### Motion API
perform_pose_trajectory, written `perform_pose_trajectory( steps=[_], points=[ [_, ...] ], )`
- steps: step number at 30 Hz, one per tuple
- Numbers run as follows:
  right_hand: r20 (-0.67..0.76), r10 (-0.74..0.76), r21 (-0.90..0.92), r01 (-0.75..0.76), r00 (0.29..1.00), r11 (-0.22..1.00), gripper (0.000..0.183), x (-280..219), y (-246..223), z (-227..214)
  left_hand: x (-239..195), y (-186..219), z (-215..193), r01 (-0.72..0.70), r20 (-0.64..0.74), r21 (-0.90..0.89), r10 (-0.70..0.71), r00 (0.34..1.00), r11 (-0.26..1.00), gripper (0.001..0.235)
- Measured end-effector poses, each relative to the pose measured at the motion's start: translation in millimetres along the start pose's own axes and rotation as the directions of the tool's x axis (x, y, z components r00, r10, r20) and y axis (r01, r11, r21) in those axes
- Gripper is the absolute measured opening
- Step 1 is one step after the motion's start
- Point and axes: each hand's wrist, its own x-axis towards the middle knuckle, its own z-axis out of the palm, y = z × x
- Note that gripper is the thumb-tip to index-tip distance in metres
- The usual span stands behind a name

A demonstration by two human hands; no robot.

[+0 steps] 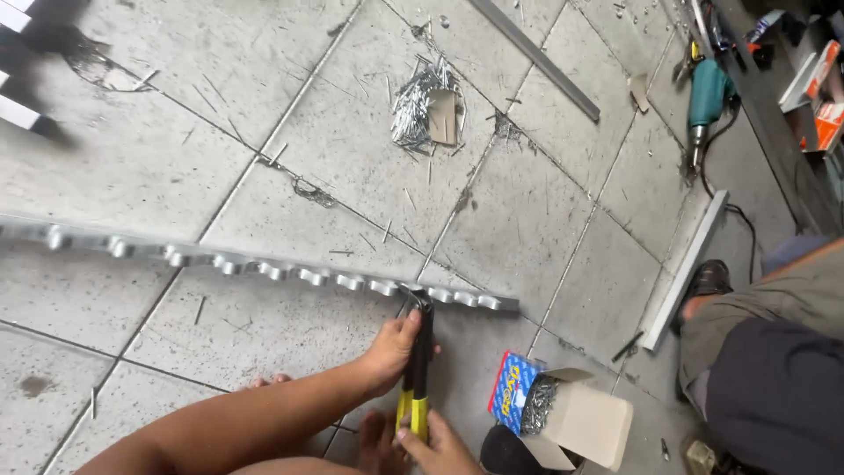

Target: Using a manual hand riveter to attach small metal components to a long aluminum strip while sitting on the floor.

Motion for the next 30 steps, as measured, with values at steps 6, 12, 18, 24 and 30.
perform_pose_trajectory(
  steps=[6,12,18,24,30],
  points=[
    [-0.194,0.425,-0.413,-0.467,0.884,0.782,0.049,-64.6,-129.5,-18.3,21.5,-24.7,-25.9,-0.076,-0.005,0.298,0.081,0.997,0.951,0.04],
    [0.014,0.006,-0.016,-0.006,1.0,1.0,0.034,0.7,10.1,-30.4,11.6,-13.6,-4.1,-0.011,-0.12,0.242,0.041,0.992,0.97,0.053],
    [-0.207,0.332,-0.19,-0.371,0.92,0.909,0.031,5.0,-61.7,11.7,4.3,7.3,9.7,0.07,-0.079,0.007,-0.07,0.994,0.997,0.055],
    [-0.183,0.374,-0.189,-0.406,0.909,0.894,0.031,2.3,-79.2,-3.3,30.2,8.5,10.3,0.148,-0.134,0.193,-0.123,0.983,0.97,0.113],
    [-0.15,0.339,-0.419,-0.37,0.929,0.829,0.039,-33.1,-77.5,-33.5,43.3,9.8,1.2,0.028,-0.06,0.426,-0.002,0.998,0.904,0.066]
  ],
)
